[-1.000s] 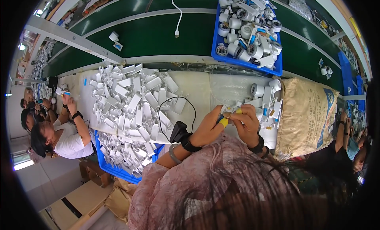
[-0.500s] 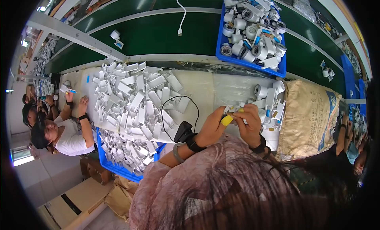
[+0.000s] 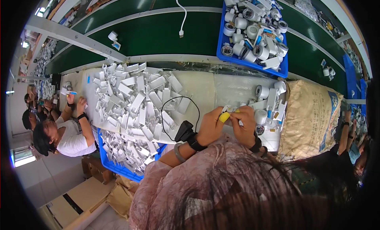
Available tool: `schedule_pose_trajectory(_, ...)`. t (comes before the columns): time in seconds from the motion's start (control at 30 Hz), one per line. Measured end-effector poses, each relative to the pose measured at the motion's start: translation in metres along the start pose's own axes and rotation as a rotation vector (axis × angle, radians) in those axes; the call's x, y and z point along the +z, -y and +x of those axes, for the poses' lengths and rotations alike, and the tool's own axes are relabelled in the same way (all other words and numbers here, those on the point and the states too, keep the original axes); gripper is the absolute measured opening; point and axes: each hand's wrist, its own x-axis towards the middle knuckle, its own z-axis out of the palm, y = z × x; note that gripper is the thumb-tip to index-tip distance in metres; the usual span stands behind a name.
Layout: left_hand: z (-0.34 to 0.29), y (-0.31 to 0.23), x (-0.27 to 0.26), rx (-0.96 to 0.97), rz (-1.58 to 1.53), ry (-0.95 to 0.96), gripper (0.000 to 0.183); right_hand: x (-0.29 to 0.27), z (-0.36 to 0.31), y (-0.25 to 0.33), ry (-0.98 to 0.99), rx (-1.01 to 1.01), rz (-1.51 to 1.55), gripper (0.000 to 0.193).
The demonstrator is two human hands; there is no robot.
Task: The person assembles electronic components by picking up a white plastic housing and a circuit board with a battery. They connect the components, press the battery into the housing, and snap a circular cap onto the assembly before placing it into a blue bin.
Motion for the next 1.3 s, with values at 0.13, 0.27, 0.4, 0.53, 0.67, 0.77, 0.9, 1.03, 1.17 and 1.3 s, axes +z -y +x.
schedule_pose_trajectory(0.13,0.016,0.040,-0.021,-0.203,-0.107,0.137,0.019,0.008,0.013,-0.007,0.142,0.030,-0.105,0.019)
schedule_pose_trajectory(0.27,0.056,0.044,-0.050,-0.389,-0.469,0.243,0.028,0.001,0.018,-0.020,0.110,0.090,-0.180,0.019)
schedule_pose_trajectory(0.4,0.075,0.045,-0.066,-0.481,-0.516,0.258,0.048,-0.009,0.005,-0.041,0.150,0.202,-0.060,0.020)
schedule_pose_trajectory(0.53,0.111,0.067,-0.090,-0.471,-0.500,0.251,0.065,-0.014,-0.004,-0.045,0.226,0.260,-0.006,0.018)
schedule_pose_trajectory(0.67,0.160,0.094,-0.123,-0.453,-0.385,0.076,0.065,-0.021,-0.011,-0.053,0.227,0.251,-0.125,0.017)
schedule_pose_trajectory(0.77,0.196,0.111,-0.137,-0.441,-0.740,-0.240,0.050,-0.035,-0.011,-0.061,0.184,0.273,-0.276,0.018)
schedule_pose_trajectory(0.9,0.155,0.243,-0.177,-0.070,-0.049,-0.555,0.032,-0.033,-0.006,-0.071,0.247,0.156,-0.413,0.026)
schedule_pose_trajectory(1.03,0.103,0.169,-0.028,-0.190,0.022,0.110,0.039,-0.040,-0.020,-0.083,0.315,0.205,-0.595,0.038)
schedule_pose_trajectory(1.17,0.045,0.122,0.053,0.072,0.366,0.461,0.063,-0.034,-0.027,-0.086,0.385,0.257,-0.708,0.037)
schedule_pose_trajectory(1.3,0.037,0.105,0.074,0.084,0.632,0.393,0.068,-0.028,-0.036,-0.093,0.351,0.195,-0.728,0.025)
